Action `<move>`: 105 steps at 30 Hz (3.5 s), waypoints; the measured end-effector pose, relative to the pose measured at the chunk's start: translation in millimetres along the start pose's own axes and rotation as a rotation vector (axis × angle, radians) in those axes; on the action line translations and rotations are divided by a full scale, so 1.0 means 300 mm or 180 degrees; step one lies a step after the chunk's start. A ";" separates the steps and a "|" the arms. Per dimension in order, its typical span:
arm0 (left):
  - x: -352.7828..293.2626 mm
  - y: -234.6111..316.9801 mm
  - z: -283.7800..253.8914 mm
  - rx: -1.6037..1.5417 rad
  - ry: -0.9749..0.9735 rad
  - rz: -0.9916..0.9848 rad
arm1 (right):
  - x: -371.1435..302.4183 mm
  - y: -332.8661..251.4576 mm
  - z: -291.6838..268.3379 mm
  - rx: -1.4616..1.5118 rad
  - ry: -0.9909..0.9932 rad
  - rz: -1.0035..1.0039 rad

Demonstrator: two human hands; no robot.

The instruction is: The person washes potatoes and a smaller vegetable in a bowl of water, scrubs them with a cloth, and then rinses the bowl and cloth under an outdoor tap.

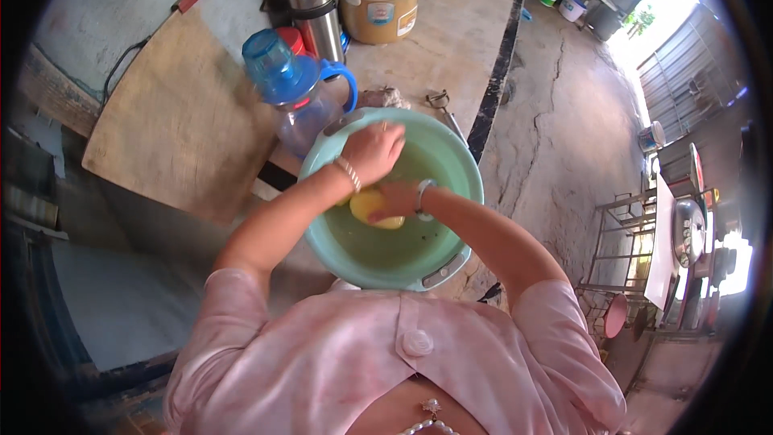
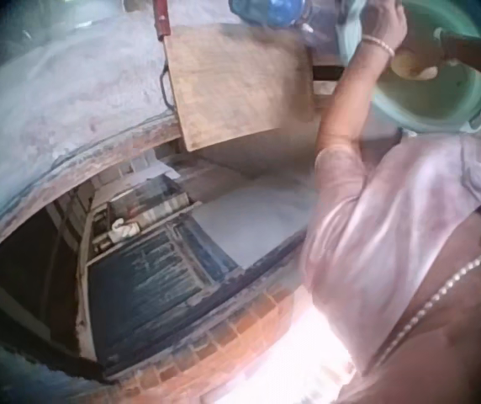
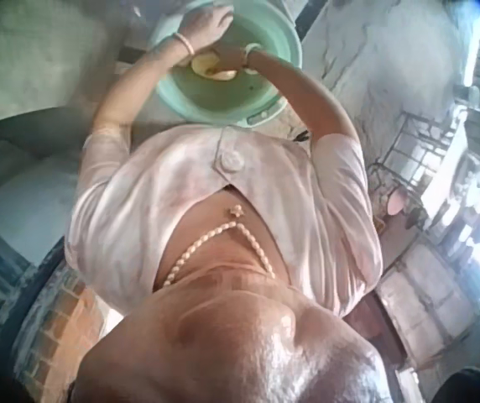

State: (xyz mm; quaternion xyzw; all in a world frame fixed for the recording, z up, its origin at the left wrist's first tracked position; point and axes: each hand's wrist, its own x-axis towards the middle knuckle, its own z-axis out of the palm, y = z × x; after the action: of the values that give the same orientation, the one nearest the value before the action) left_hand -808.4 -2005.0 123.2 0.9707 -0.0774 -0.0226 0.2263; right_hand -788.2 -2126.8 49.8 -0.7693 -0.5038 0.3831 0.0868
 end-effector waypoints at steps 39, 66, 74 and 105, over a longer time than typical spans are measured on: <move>-0.275 0.011 0.146 -0.0231 0.0733 -0.1115 | 0.013 0.146 -0.020 -0.0343 0.1918 0.1216; -0.191 0.110 0.312 0.0153 0.0155 -0.1870 | 0.032 0.169 -0.132 -0.0759 -0.0198 0.0474; -0.143 0.081 0.380 -0.0048 0.0981 -0.1519 | 0.041 0.171 -0.032 -0.1117 0.1227 -0.0356; -0.178 0.051 0.427 -0.4394 0.1363 -0.3002 | 0.104 0.131 -0.132 0.2201 -0.0235 0.0583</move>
State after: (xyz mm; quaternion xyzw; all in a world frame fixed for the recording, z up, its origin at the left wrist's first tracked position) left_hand -873.5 -2065.9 15.7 0.5301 0.4091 0.0272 0.7422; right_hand -727.3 -2109.0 41.1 -0.7221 -0.2761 0.5646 0.2890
